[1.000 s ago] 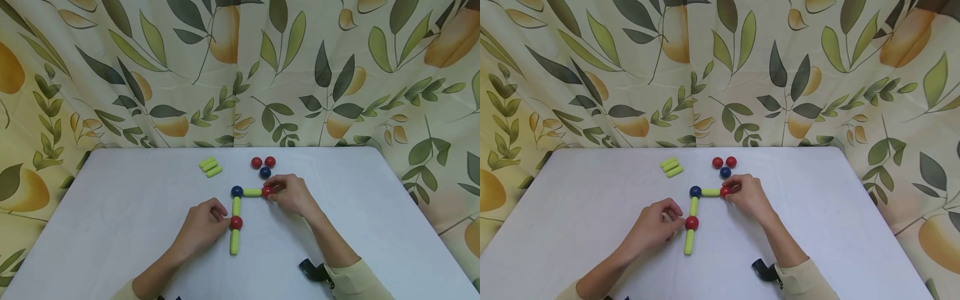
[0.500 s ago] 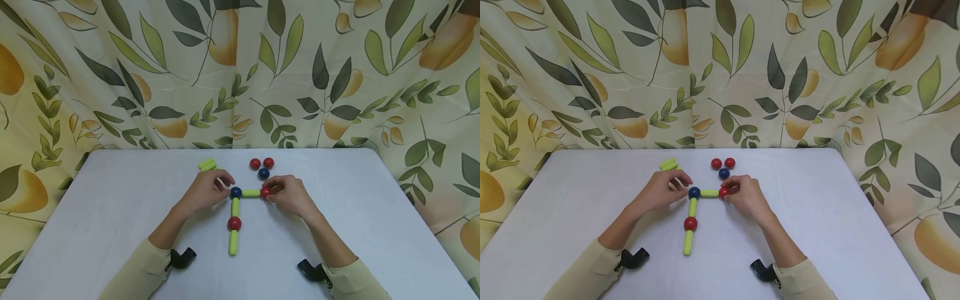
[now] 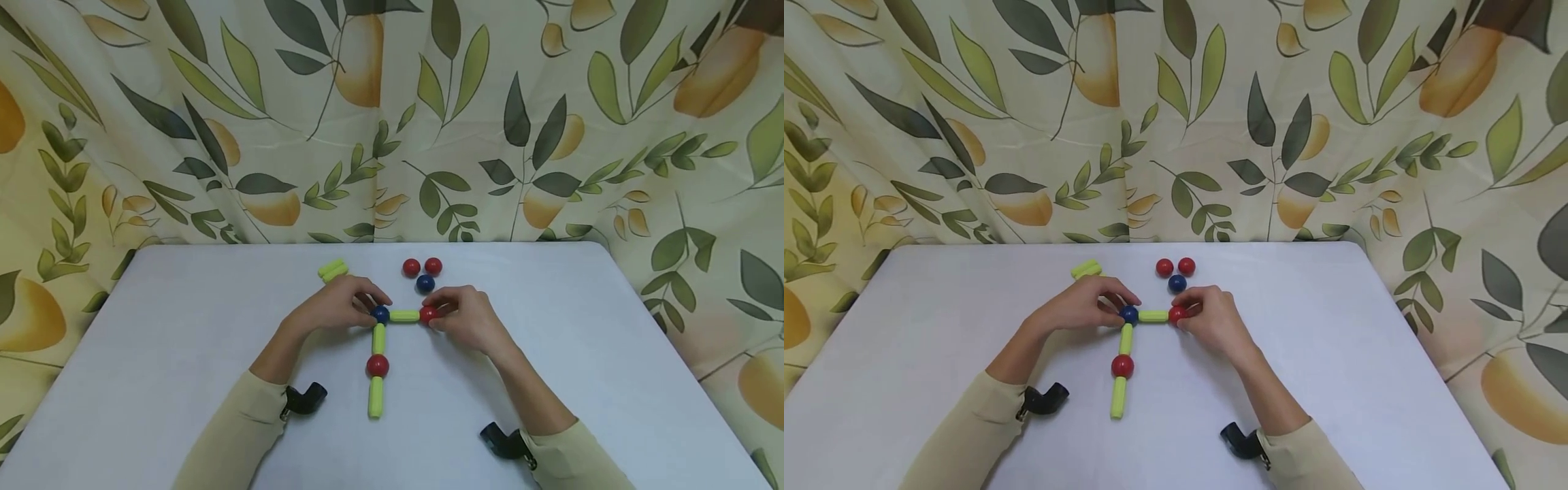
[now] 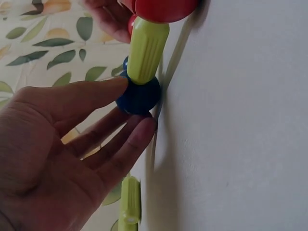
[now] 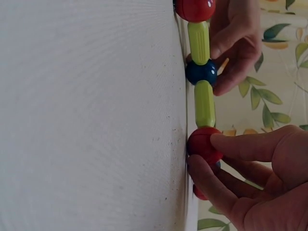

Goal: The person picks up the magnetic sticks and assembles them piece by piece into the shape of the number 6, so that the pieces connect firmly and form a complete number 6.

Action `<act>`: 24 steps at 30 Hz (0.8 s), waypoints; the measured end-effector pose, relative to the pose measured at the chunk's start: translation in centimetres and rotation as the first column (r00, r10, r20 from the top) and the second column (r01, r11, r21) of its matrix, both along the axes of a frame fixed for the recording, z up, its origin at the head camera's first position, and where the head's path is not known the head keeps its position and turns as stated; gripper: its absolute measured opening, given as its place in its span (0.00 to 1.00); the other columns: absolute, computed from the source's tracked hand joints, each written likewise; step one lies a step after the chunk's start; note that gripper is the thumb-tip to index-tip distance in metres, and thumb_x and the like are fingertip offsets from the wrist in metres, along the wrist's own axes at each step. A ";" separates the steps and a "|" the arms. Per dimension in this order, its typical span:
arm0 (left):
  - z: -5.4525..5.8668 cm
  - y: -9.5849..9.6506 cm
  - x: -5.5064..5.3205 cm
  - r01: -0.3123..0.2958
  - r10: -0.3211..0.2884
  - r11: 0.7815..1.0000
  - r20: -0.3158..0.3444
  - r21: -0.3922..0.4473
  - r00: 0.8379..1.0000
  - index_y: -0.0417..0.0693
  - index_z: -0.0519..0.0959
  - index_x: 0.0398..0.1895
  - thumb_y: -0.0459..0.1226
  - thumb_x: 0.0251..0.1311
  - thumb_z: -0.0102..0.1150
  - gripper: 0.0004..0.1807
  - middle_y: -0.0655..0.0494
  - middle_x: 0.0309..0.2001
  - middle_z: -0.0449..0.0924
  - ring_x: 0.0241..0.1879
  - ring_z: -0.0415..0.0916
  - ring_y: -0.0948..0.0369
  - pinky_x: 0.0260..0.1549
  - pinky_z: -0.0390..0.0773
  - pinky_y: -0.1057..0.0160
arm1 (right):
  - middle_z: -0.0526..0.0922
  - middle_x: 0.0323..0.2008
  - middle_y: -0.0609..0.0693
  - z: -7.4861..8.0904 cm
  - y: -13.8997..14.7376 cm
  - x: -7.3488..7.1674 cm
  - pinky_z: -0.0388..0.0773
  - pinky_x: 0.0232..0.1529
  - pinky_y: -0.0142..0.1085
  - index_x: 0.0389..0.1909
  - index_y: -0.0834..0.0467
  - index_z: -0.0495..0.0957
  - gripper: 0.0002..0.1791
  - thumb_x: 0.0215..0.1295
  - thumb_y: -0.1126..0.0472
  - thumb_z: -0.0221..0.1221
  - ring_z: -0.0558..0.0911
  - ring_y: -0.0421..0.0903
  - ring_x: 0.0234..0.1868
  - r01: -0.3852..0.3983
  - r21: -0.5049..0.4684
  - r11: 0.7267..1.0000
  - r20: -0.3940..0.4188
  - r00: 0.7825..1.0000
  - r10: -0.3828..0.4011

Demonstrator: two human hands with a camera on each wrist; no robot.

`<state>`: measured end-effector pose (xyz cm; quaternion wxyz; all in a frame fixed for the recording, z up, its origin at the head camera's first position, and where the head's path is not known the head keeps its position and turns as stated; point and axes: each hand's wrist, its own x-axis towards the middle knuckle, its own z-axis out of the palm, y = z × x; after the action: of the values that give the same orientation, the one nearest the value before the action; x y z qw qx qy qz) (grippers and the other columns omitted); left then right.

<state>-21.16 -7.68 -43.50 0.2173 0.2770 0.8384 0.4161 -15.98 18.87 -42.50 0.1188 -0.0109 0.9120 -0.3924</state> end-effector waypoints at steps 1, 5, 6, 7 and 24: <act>-0.1 -0.1 0.0 0.000 0.000 1.000 -0.004 0.003 1.000 0.47 0.87 0.56 0.30 0.60 0.71 0.19 0.54 0.53 0.86 0.49 0.85 0.59 0.50 0.86 0.61 | 0.90 0.45 0.51 0.0 -0.1 0.0 0.85 0.48 0.41 0.53 0.54 0.87 0.18 0.61 0.64 0.72 0.86 0.50 0.49 0.000 0.001 1.000 0.000 1.000 0.000; -0.3 0.0 -0.1 0.002 -0.002 1.000 -0.009 0.011 1.000 0.47 0.88 0.53 0.30 0.60 0.72 0.17 0.54 0.51 0.87 0.47 0.85 0.60 0.48 0.86 0.63 | 0.90 0.45 0.51 0.0 -0.2 0.0 0.85 0.49 0.41 0.54 0.54 0.87 0.18 0.62 0.64 0.72 0.85 0.50 0.49 0.006 0.009 1.000 0.004 1.000 -0.006; -0.4 0.0 -0.1 0.003 -0.003 1.000 -0.010 0.012 1.000 0.47 0.88 0.53 0.30 0.60 0.72 0.17 0.54 0.50 0.87 0.47 0.85 0.60 0.48 0.86 0.63 | 0.90 0.45 0.51 0.0 -0.2 0.0 0.85 0.49 0.41 0.54 0.54 0.87 0.18 0.62 0.64 0.72 0.85 0.50 0.49 0.006 0.012 1.000 0.004 1.000 -0.006; -0.4 0.0 -0.1 0.002 -0.002 1.000 -0.011 0.010 1.000 0.47 0.88 0.52 0.30 0.60 0.72 0.16 0.54 0.50 0.87 0.47 0.86 0.60 0.48 0.86 0.63 | 0.90 0.45 0.51 0.0 -0.2 0.0 0.85 0.49 0.41 0.54 0.55 0.87 0.18 0.62 0.64 0.72 0.85 0.50 0.49 0.006 0.013 1.000 0.002 1.000 -0.006; -0.4 0.3 0.0 -0.040 0.039 0.999 -0.023 -0.022 0.999 0.48 0.89 0.50 0.30 0.60 0.72 0.15 0.56 0.48 0.87 0.46 0.85 0.61 0.49 0.86 0.64 | 0.89 0.46 0.52 0.1 -0.2 -0.1 0.85 0.49 0.41 0.55 0.55 0.86 0.18 0.63 0.65 0.71 0.85 0.51 0.50 -0.007 0.020 1.000 0.008 1.000 0.007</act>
<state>-21.12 -7.35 -43.85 0.2028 0.2626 0.8507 0.4078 -16.12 18.71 -42.37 0.1238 -0.0116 0.9154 -0.3830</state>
